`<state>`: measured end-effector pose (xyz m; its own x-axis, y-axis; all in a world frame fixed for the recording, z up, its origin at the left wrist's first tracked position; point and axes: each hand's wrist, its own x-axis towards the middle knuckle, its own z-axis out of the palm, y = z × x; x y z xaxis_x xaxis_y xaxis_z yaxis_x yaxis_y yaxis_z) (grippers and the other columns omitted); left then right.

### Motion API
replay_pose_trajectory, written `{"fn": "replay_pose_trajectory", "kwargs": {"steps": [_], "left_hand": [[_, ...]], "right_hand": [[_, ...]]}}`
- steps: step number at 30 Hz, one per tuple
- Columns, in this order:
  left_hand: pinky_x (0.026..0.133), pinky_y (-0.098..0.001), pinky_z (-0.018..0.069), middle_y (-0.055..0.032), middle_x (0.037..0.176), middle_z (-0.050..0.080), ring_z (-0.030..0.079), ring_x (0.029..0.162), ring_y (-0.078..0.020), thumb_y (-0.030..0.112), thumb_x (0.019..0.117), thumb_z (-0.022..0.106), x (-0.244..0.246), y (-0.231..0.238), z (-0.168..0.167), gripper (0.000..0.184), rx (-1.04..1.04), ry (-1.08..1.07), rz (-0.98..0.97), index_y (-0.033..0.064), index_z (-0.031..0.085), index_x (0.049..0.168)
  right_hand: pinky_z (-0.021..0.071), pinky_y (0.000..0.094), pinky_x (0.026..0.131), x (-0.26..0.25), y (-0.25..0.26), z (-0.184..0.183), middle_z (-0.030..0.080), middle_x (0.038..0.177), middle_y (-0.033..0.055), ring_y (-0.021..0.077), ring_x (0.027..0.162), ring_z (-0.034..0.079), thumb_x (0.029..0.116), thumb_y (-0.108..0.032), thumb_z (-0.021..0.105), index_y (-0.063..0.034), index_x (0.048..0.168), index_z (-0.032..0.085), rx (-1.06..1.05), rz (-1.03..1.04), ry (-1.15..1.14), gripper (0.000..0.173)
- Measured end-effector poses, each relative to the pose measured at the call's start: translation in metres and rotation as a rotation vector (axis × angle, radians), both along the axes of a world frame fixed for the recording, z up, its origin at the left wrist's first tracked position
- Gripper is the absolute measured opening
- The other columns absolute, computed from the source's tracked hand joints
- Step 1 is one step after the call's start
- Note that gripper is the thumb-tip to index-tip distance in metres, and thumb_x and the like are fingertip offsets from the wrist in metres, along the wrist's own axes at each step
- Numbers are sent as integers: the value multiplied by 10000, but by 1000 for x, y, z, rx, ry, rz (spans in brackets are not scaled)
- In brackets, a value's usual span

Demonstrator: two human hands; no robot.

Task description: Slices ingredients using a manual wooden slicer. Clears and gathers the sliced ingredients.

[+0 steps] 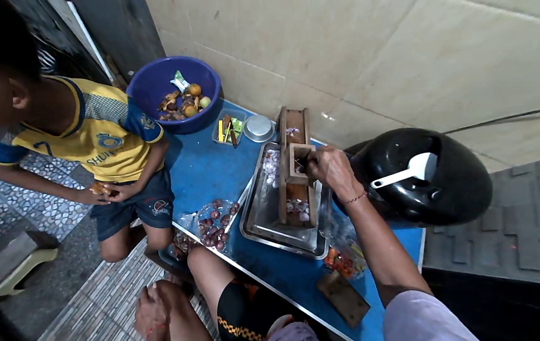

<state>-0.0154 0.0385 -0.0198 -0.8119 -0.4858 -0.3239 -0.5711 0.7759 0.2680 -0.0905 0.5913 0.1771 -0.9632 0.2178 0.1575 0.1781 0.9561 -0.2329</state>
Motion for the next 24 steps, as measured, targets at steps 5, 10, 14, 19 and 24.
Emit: {"fn": "replay_pose_trajectory", "kwargs": {"steps": [5, 10, 14, 19, 24], "left_hand": [[1045, -695, 396, -251, 1448, 550, 529, 1324, -468, 512, 1091, 299, 0, -2, -2, 615, 10, -16, -4, 104, 511, 1500], [1051, -692, 399, -261, 1441, 553, 535, 1316, -475, 511, 1088, 311, 0, -1, 2, 623, 21, -11, -10, 83, 515, 1493], [1050, -672, 417, -246, 1438, 561, 540, 1319, -455, 496, 1090, 315, 0, 1, 4, 605, 2, -9, -4, 92, 522, 1489], [1038, -678, 428, -279, 1432, 553, 547, 1300, -484, 496, 1093, 298, 1, -2, 0, 611, 8, -8, -24, 90, 516, 1494], [1044, -674, 427, -260, 1421, 572, 543, 1321, -456, 510, 1091, 277, 3, -2, -3, 634, -6, 40, -38, 71, 557, 1454]], "right_hand": [[555, 603, 827, -1, 2, -3, 713, 1000, 236, 440, 995, 688, 929, -35, 661, 21, 975, 755, -16, 23, 41, 118], [547, 613, 829, 2, 1, 2, 701, 988, 242, 449, 989, 681, 921, -31, 680, 15, 981, 752, -18, -14, -14, 104], [546, 607, 857, 9, 0, 11, 715, 991, 234, 433, 987, 691, 958, -45, 644, 15, 987, 763, -97, -11, 79, 137], [542, 613, 788, 10, 8, 9, 739, 907, 201, 398, 856, 712, 949, -59, 684, -24, 937, 777, -286, -69, 105, 100], [526, 620, 701, 4, 13, -3, 714, 809, 200, 403, 779, 699, 960, -98, 667, -19, 853, 756, -268, -146, 70, 160]]}}
